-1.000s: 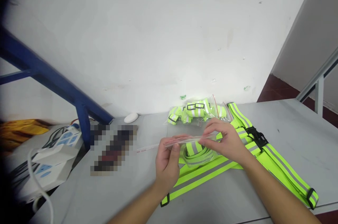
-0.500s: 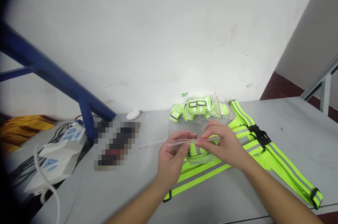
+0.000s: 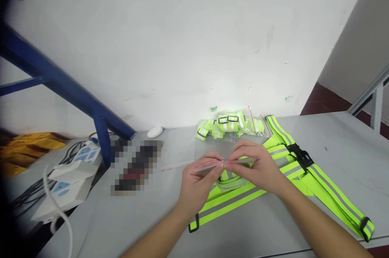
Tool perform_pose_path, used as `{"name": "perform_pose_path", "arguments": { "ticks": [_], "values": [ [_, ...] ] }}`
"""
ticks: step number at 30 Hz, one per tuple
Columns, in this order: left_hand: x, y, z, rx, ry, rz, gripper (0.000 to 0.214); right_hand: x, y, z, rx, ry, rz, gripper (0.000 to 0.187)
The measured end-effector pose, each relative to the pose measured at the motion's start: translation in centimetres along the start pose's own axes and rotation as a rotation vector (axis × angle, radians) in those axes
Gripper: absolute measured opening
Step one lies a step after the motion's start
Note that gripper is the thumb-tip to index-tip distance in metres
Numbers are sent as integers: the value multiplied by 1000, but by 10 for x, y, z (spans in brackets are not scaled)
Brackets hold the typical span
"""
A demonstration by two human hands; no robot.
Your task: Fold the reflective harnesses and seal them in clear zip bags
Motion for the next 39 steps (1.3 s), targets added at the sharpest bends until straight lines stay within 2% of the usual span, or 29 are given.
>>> {"name": "perform_pose_path", "arguments": {
  "ticks": [5, 13, 21, 25, 30, 35, 39],
  "values": [
    [1, 0, -2, 30, 44, -14, 12, 0, 1, 1, 28, -2, -12, 4],
    [-1, -9, 3, -20, 79, -100, 15, 2, -16, -9, 7, 18, -102, 11],
    [-2, -13, 2, 8, 93, -158, 12, 3, -18, -13, 44, 35, -123, 10],
    [0, -13, 1, 9, 130, -146, 8, 3, -19, -13, 49, 30, -120, 9],
    [3, -10, 3, 16, 151, -44, 13, 2, -16, -11, 45, 27, -95, 7],
    [1, -10, 0, -16, 148, -52, 7, 1, -12, -8, 5, -3, -66, 3],
    [-1, -8, -6, 6, 221, -43, 5, 0, -10, -6, -1, 15, -12, 4]
  ]
}}
Point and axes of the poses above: each hand's wrist, its own x-axis towards the middle knuckle, its own y-axis out of the palm, z = x × y, the point moved 5 cm from there along x, towards the middle knuckle, and after that the axes turned 5 degrees about x, right-handed, at the moved point
